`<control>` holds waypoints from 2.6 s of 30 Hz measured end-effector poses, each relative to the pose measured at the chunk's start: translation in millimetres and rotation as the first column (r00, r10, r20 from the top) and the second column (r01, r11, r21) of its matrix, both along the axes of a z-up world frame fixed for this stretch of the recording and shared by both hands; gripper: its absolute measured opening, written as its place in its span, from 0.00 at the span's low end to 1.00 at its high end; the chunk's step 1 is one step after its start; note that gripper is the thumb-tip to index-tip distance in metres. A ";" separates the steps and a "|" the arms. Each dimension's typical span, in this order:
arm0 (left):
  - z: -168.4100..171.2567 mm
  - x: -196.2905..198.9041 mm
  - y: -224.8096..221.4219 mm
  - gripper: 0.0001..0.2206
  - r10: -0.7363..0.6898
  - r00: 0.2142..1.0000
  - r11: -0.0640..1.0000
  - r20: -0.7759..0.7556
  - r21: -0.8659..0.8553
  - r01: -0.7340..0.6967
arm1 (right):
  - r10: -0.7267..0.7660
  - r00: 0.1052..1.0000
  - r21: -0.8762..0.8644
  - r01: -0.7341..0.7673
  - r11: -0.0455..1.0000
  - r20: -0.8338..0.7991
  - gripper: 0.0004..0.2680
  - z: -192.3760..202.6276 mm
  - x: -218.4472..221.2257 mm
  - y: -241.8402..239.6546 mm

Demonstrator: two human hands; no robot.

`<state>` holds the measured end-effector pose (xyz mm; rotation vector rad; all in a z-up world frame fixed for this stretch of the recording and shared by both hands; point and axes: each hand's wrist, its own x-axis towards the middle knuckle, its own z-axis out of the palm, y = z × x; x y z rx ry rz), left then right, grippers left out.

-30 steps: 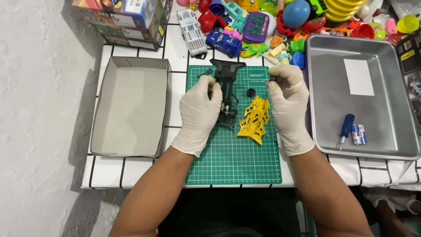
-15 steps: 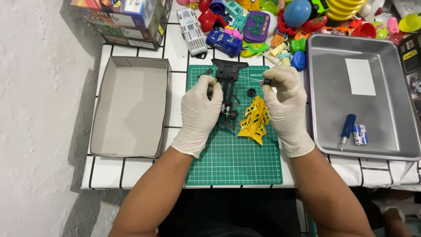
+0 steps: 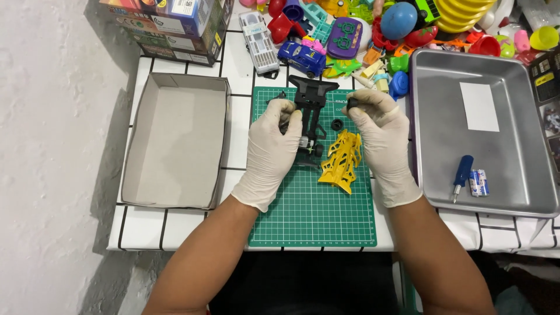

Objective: Assembling a black toy car chassis by lubricating gears, inserting batteries, and attaching a yellow body shell.

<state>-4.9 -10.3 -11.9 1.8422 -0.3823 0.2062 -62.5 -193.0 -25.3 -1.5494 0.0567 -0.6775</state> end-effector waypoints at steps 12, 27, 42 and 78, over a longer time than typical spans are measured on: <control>1.8 -3.5 -2.7 0.07 -0.135 0.988 0.990 -0.072 -0.055 0.131 | 0.039 0.997 0.075 -0.034 0.997 -0.061 0.10 -10.8 5.4 -6.8; -8.1 -2.1 -2.3 0.09 -0.175 0.983 0.983 -0.053 -0.062 0.172 | 0.041 0.995 0.129 -0.029 0.991 -0.088 0.10 -12.6 7.3 -8.2; -5.3 -4.2 0.1 0.09 -0.182 0.983 0.977 -0.023 -0.116 0.178 | 0.031 0.997 0.113 -0.023 0.993 -0.077 0.10 -15.1 6.8 -8.5; -57.5 41.3 -77.9 0.06 -0.405 0.901 0.714 0.157 0.669 0.204 | -0.229 0.972 0.631 0.148 0.762 0.048 0.09 -2.3 -0.3 -29.6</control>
